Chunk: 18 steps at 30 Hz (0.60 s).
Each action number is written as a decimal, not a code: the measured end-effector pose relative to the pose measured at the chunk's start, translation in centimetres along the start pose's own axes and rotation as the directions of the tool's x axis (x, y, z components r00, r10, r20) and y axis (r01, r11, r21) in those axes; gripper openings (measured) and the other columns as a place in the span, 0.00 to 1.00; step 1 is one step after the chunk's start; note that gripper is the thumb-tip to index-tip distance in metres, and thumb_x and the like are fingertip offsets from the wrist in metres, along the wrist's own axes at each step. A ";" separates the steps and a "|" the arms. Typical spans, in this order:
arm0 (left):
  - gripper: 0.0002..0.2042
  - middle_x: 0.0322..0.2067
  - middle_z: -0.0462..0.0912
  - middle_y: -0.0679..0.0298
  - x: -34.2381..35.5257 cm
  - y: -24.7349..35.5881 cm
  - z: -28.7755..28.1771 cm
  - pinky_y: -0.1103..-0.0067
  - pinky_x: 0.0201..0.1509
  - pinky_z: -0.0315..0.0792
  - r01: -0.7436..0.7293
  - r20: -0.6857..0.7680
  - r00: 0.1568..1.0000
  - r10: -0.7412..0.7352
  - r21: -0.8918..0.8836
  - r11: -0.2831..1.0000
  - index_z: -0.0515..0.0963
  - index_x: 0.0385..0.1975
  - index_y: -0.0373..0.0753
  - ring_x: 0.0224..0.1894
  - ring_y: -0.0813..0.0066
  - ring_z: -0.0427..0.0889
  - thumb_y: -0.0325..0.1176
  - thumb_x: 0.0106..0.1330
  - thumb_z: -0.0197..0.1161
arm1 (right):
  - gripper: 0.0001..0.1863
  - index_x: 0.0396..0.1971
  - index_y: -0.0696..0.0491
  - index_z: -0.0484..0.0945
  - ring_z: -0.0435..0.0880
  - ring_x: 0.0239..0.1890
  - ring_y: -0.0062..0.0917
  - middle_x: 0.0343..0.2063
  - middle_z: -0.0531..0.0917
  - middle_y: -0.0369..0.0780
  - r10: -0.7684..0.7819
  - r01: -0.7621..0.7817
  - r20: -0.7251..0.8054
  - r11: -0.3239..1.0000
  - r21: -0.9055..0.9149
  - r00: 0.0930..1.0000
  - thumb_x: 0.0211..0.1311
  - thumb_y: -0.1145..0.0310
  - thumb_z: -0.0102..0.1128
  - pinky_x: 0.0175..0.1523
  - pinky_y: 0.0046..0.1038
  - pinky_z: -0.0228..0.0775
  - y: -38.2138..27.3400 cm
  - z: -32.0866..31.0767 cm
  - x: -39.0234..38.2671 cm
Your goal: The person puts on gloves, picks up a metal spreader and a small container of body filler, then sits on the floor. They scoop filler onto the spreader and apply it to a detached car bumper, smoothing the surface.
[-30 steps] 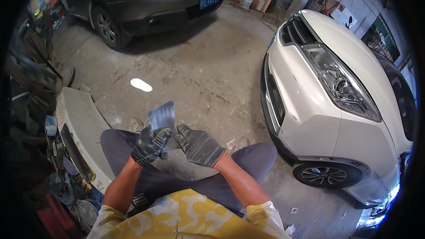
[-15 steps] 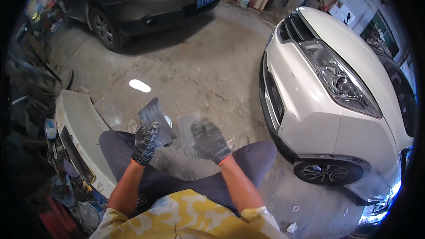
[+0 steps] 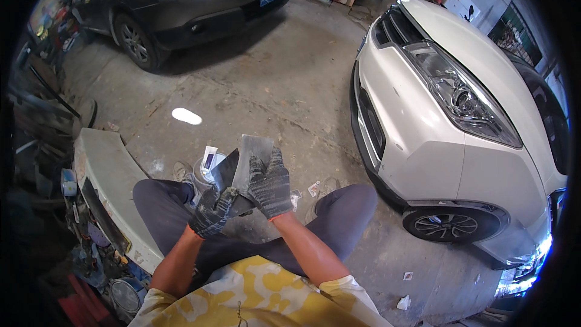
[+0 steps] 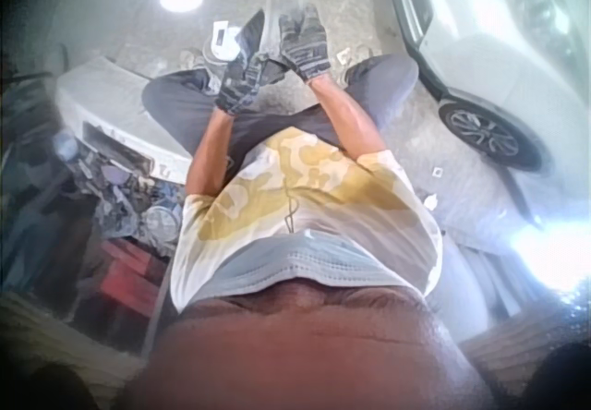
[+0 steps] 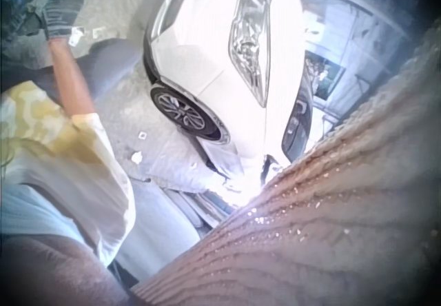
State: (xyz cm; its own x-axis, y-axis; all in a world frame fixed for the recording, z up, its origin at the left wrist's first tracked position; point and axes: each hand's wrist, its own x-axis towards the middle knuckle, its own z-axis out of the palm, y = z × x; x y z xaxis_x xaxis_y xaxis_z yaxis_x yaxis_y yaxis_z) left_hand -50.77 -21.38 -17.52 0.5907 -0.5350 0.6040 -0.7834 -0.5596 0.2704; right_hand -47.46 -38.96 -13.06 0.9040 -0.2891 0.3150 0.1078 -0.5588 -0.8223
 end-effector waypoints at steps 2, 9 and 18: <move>0.19 0.33 0.77 0.49 0.1 -0.3 -1.1 0.65 0.38 0.71 -0.033 0.066 0.997 0.047 -0.197 0.980 0.74 0.49 0.33 0.34 0.54 0.76 0.24 0.55 0.58 | 0.19 0.47 0.65 0.68 0.81 0.34 0.50 0.31 0.79 0.57 -0.125 0.125 0.013 0.992 -0.002 0.992 0.61 0.68 0.54 0.36 0.39 0.72 0.5 0.1 1.1; 0.19 0.38 0.78 0.55 -3.8 -4.8 -1.8 0.73 0.40 0.74 -0.510 0.127 0.846 0.518 -0.092 0.855 0.72 0.52 0.36 0.38 0.63 0.78 0.26 0.58 0.55 | 0.19 0.52 0.61 0.67 0.80 0.41 0.26 0.40 0.81 0.45 -0.032 -0.034 0.182 0.936 0.350 0.983 0.64 0.69 0.54 0.46 0.28 0.71 1.3 -1.3 1.7; 0.14 0.41 0.78 0.60 -2.8 -3.0 2.6 0.77 0.40 0.75 0.591 0.281 0.450 -0.848 -0.805 0.047 0.74 0.46 0.36 0.41 0.73 0.78 0.34 0.63 0.60 | 0.18 0.50 0.57 0.69 0.75 0.40 0.18 0.39 0.77 0.36 0.226 -0.378 0.311 0.677 0.631 0.923 0.60 0.73 0.58 0.44 0.22 0.71 1.8 -1.6 0.7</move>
State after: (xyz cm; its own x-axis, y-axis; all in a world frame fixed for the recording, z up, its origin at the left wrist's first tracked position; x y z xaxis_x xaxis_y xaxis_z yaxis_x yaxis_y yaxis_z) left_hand -49.54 -19.82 -22.02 0.9841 0.0564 -0.1682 0.1568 0.1671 0.9734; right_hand -47.27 -41.39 -13.53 0.9875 -0.1516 -0.0422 -0.0077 0.2213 -0.9752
